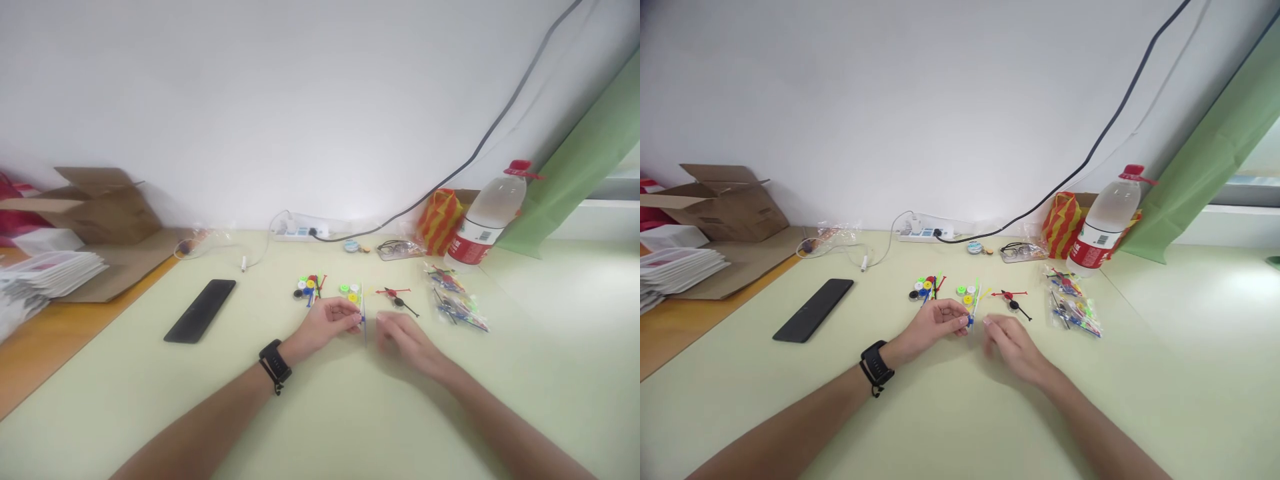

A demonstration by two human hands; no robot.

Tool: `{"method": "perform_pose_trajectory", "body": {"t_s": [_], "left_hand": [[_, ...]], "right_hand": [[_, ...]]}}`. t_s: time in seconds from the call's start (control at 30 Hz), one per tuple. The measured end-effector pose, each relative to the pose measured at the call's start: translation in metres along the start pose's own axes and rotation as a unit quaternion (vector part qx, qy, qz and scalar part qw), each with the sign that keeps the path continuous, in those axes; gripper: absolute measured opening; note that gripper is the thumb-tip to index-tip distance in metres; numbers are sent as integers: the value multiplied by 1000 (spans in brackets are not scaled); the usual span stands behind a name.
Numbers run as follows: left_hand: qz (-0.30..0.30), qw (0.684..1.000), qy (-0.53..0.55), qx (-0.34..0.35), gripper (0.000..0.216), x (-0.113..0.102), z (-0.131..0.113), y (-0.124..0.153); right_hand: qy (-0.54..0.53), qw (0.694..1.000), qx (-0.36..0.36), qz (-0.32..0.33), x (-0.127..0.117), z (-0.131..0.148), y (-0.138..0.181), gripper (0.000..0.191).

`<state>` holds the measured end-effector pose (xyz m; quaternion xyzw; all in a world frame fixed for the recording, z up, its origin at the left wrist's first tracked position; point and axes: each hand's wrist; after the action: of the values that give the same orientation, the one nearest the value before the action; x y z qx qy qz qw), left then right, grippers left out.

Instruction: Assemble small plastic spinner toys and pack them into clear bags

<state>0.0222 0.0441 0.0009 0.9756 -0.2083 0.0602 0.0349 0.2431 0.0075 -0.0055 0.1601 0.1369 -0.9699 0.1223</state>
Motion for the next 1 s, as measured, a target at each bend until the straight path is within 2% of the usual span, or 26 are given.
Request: {"method": "perform_pose_trajectory", "body": {"t_s": [0.03,0.1,0.2,0.37,0.7,0.87,0.93,1.0], "left_hand": [[0,1000,-1,1,41,0,0,0],[-1,1000,-4,4,41,0,0,0],[-3,1000,-7,5,41,1,-1,0],[5,1000,-11,-1,42,1,0,0],[25,1000,-19,3,41,1,-1,2],[19,1000,-20,0,42,1,-2,2],[15,1000,-17,-1,41,1,-2,2],[10,1000,-12,2,40,1,-2,2]], "right_hand": [[-10,999,24,24,-2,2,-1,57],[-27,998,46,22,-3,6,-4,63],[-42,998,47,-18,-3,8,-6,55],[-101,993,47,-30,3,6,-6,38],[-129,990,50,6,6,-1,-7,30],[-147,988,49,-2,7,0,-6,29],[-156,986,54,-19,7,2,-4,35],[-156,985,59,-41,7,5,-3,54]]}}
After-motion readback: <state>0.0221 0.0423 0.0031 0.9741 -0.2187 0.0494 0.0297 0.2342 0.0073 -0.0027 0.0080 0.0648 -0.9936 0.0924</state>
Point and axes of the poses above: each hand's wrist, its own y-axis away from the middle knuckle, its own x-axis out of the palm, z = x × y, and after that the axes turned 4 degrees about -z, right-handed
